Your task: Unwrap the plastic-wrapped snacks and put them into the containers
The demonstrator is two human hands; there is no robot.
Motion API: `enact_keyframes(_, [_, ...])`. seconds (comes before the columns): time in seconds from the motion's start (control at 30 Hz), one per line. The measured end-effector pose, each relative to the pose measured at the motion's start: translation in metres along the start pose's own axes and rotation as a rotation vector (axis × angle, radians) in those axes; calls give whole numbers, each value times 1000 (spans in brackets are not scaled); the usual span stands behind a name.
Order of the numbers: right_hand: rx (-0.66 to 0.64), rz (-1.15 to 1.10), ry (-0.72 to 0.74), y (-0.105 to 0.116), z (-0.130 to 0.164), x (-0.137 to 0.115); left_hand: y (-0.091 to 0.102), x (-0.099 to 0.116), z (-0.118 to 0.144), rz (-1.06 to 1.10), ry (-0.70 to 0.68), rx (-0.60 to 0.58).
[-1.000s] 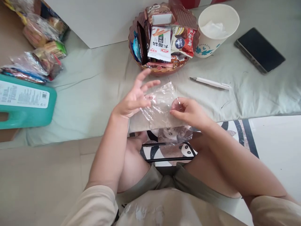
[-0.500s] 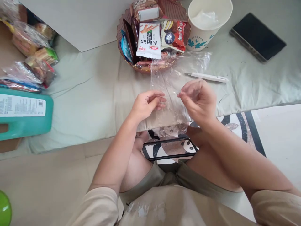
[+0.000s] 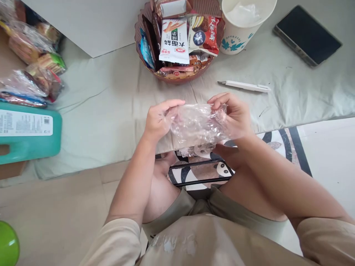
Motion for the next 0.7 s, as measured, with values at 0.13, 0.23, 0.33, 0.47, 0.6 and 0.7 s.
enact_keyframes(0.13, [-16,-4,-103,2,-2,12,1,-4,0,96,43,-11])
enact_keyframes(0.23, [-18,-18,-208,4,0,28,5,1,-2,111,-6,7])
enact_keyframes(0.33, [-19,-66,-269,5,2,40,9,1,-3,50,4,39])
enact_keyframes(0.47, [2,-103,-232,5,1,41,9,3,-5,29,-47,20])
enact_keyframes(0.6, [34,-62,-232,8,0,44,5,1,-7,85,-86,-21])
enact_keyframes(0.7, [9,-58,-297,7,2,48,5,-4,-8,64,-43,-20])
Point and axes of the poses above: each hand's wrist, its own z-axis away from the middle knuckle, its own y-axis out of the back of the hand, x = y × z, the point moved 10 cm from there along -z, towards the middle knuckle, and after that the axes turned 11 degrees about -x, right-handed, at the moved point
